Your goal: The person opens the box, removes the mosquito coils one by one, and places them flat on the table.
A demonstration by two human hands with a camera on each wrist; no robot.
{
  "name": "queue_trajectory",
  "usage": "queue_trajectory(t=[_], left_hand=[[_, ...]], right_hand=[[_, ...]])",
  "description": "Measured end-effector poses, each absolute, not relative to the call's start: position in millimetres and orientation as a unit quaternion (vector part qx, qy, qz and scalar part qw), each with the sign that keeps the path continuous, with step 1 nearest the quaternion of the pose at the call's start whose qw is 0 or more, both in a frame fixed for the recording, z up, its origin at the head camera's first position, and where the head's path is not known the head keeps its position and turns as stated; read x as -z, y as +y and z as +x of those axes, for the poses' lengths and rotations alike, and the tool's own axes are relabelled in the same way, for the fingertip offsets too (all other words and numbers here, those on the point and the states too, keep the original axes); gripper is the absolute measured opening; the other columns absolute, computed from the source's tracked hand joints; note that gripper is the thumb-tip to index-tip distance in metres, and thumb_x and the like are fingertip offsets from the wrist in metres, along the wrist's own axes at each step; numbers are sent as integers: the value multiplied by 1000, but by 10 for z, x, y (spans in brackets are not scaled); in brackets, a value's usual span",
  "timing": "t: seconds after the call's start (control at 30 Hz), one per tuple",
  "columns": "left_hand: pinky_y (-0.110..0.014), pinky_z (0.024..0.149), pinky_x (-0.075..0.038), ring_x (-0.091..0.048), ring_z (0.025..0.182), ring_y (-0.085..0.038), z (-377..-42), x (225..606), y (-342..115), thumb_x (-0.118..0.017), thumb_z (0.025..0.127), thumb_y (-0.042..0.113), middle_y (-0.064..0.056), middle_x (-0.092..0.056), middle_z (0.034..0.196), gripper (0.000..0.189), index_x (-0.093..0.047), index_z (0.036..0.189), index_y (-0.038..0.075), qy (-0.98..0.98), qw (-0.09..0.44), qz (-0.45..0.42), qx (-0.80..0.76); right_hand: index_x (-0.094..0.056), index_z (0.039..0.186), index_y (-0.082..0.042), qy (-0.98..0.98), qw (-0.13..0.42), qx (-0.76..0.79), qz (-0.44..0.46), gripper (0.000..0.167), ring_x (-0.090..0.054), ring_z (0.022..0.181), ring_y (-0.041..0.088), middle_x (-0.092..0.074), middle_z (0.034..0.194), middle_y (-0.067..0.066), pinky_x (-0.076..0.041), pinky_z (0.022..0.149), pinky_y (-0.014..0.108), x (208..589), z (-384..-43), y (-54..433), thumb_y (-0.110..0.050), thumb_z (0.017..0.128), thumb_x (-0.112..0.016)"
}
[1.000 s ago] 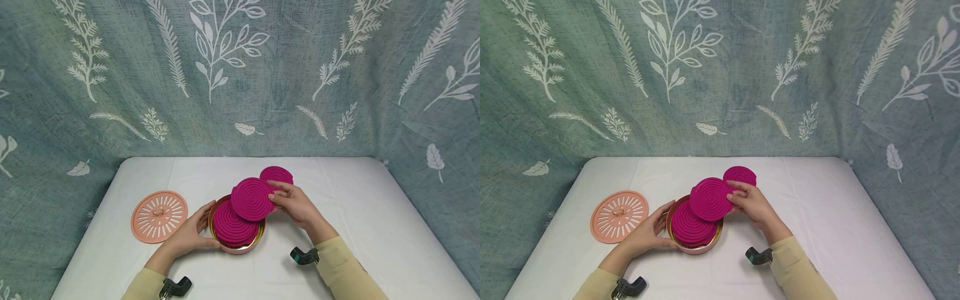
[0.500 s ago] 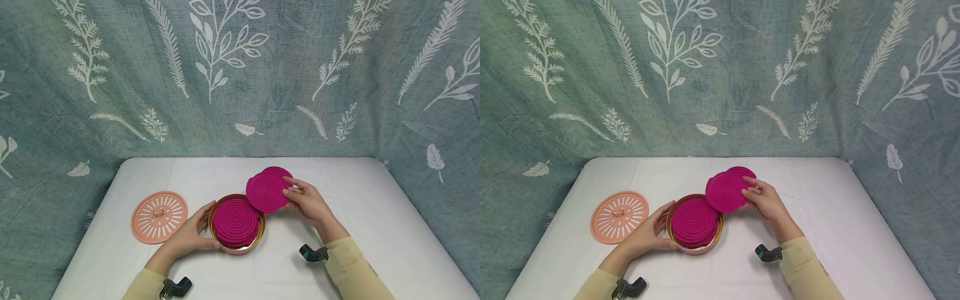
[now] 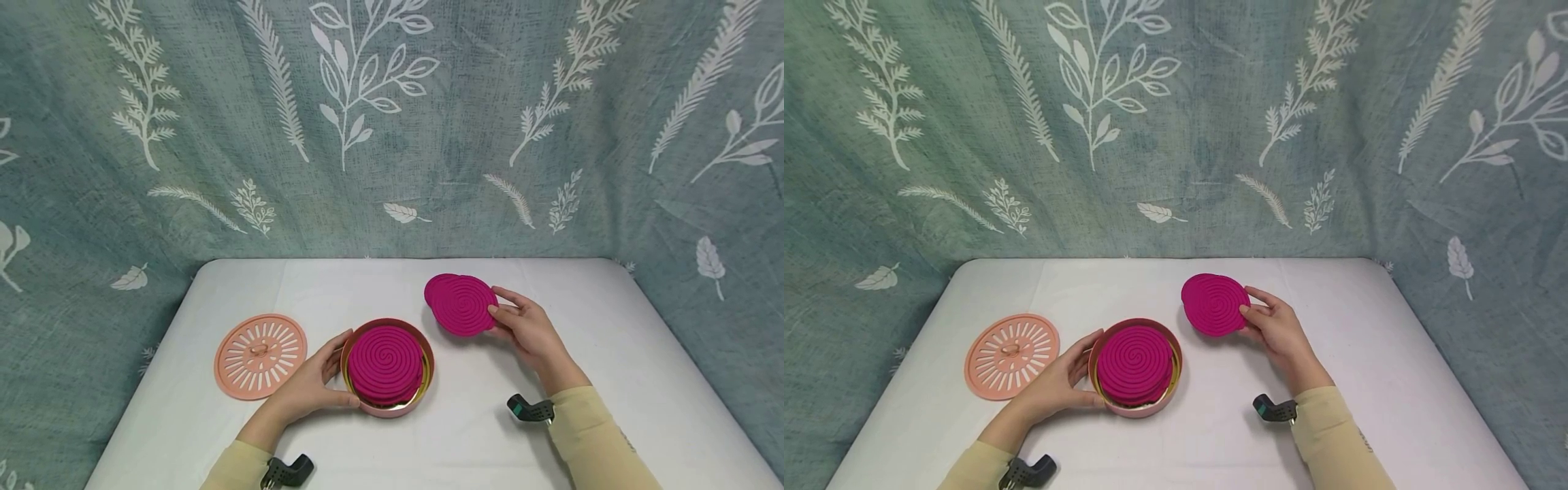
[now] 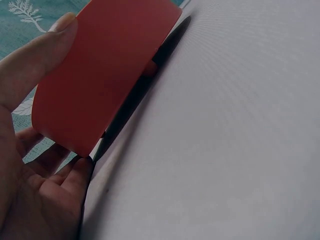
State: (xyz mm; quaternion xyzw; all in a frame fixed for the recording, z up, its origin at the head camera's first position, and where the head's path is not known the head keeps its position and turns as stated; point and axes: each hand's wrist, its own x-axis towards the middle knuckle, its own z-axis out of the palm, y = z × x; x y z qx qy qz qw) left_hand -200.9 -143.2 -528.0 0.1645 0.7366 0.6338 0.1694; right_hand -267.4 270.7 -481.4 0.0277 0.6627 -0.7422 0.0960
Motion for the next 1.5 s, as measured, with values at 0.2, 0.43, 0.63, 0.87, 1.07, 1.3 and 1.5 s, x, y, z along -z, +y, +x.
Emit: queue_trajectory(t=[0.2,0.43,0.63,0.87,1.07,1.3,1.5], left_hand=[[-19,114,-27,-24,145,-11,-2002,5274,-1434,-96,63,19,7,-26,159,120,-23,159,23,737,170,167,-633],[-19,114,-27,-24,145,-10,-1994,5266,-1427,-96,62,20,8,-27,158,121,-24,159,22,740,167,164,-630],[-18,113,-28,-25,144,-8,-1993,5265,-1421,-96,62,18,9,-27,158,120,-25,158,23,738,168,162,-633],[-18,113,-28,-26,144,-8,-1996,5257,-1419,-96,62,20,8,-30,157,120,-25,158,23,740,167,163,-631],[-18,113,-28,-25,144,-8,-2000,5262,-1421,-97,61,20,7,-29,157,121,-25,158,23,741,165,164,-630],[-18,113,-27,-25,144,-8,-1998,5266,-1423,-97,61,21,8,-29,157,120,-25,158,25,742,165,162,-630],[-18,113,-28,-25,144,-8,-1998,5263,-1422,-96,62,20,8,-29,157,120,-24,158,23,739,164,165,-632]], right_hand=[[-29,154,-4,652,87,751,47,67,-70,76,13,-71,99,7,-62,70,27,4805,-2692,2865,-8,98,-63],[-28,155,-4,635,66,767,68,68,-70,71,13,-70,92,6,-62,66,27,4824,-2725,3036,-6,97,-63],[-25,156,-4,614,59,783,82,68,-68,71,12,-70,90,4,-62,66,28,4836,-2771,3162,-3,97,-61],[-24,157,-9,602,60,787,122,72,-68,77,12,-70,94,4,-62,70,27,4855,-2817,3301,-5,97,-63],[-24,158,-12,605,55,781,148,72,-66,81,11,-67,98,3,-61,76,27,4912,-2838,3386,-8,98,-63],[-22,159,-15,615,49,767,176,73,-64,87,10,-59,110,5,-60,83,26,4975,-2866,3462,-12,98,-63],[-20,159,-16,619,50,760,193,72,-63,92,9,-53,119,7,-59,85,25,5022,-2888,3492,-12,99,-61]])
